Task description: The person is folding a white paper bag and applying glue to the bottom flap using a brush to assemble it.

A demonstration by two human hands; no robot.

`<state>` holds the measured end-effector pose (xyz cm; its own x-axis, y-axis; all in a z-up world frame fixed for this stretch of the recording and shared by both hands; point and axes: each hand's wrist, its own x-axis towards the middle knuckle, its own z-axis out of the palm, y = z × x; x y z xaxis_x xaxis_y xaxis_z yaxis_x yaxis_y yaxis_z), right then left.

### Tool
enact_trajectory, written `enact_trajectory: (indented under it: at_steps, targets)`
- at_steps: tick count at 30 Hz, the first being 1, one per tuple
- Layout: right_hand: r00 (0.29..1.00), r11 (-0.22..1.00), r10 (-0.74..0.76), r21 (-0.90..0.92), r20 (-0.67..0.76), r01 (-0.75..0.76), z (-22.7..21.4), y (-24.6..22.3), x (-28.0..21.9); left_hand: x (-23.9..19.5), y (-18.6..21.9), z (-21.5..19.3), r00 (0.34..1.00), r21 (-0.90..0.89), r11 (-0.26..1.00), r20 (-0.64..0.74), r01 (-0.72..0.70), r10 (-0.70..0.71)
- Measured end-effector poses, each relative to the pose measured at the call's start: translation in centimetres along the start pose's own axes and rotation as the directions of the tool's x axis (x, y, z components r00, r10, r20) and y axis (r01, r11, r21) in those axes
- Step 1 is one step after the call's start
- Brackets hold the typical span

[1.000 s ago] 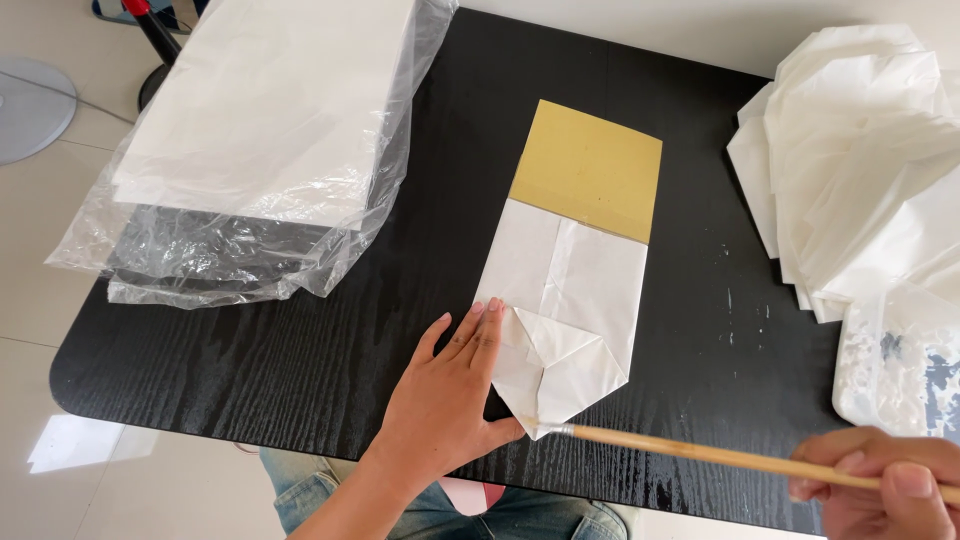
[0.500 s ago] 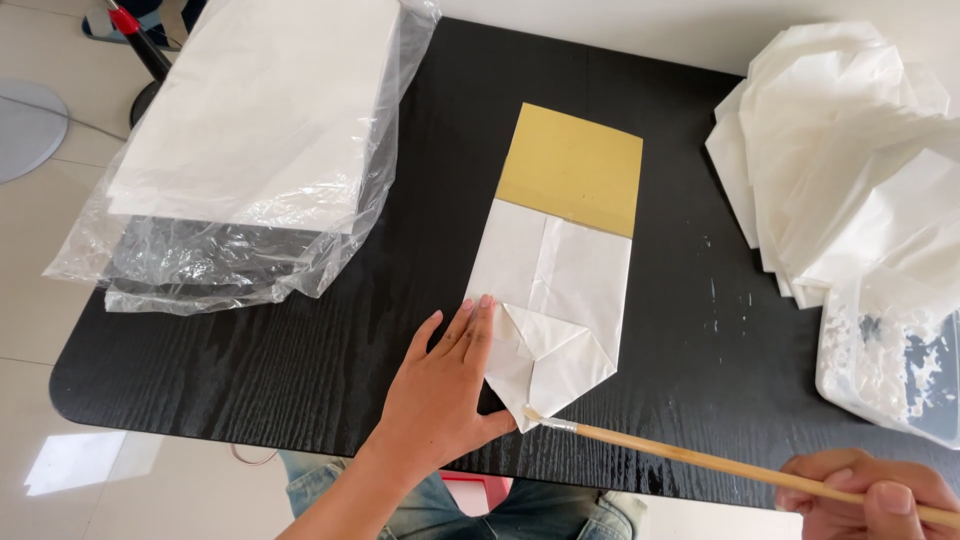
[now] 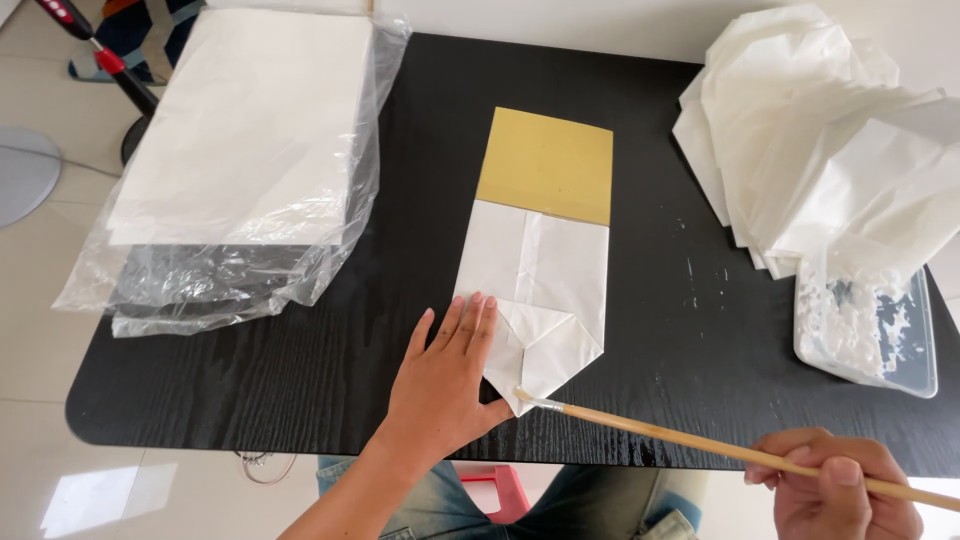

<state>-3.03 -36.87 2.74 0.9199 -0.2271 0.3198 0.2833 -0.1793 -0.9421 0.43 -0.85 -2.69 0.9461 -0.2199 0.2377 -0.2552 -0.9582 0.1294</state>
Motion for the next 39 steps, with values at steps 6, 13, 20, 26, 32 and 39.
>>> enact_trajectory:
  at_steps: [6,13,20,26,32,39]
  targets:
    - [0.997,0.994,-0.083,-0.075,-0.010,0.082,-0.1,-2.4,-0.9,-0.1,0.1,0.1,1.000,-0.011,1.000,0.015,0.009,-0.009]
    - [0.990,0.972,-0.127,-0.192,0.054,0.135,-0.9,-0.2,-0.8,-0.3,0.2,0.1,0.999,-0.007,1.000,0.027,0.019,-0.019]
    - [0.982,0.994,-0.108,0.045,0.153,0.102,-3.0,0.9,0.3,-0.3,0.4,-0.4,0.999,-0.051,0.998,0.031,0.034,-0.033]
    - [0.992,0.992,-0.117,-0.045,0.053,0.120,0.1,1.2,1.4,0.0,0.2,-0.1,0.999,-0.029,0.999,0.014,0.039,-0.039]
    - [0.994,0.999,-0.035,-0.010,0.099,0.036,0.0,0.3,1.3,-0.4,0.4,0.0,0.999,-0.009,0.999,0.024,0.037,-0.037]
    - [0.943,0.960,-0.186,0.255,0.275,0.115,-6.7,7.5,3.2,-0.3,0.4,-0.2,0.999,-0.025,0.999,0.036,0.038,-0.037]
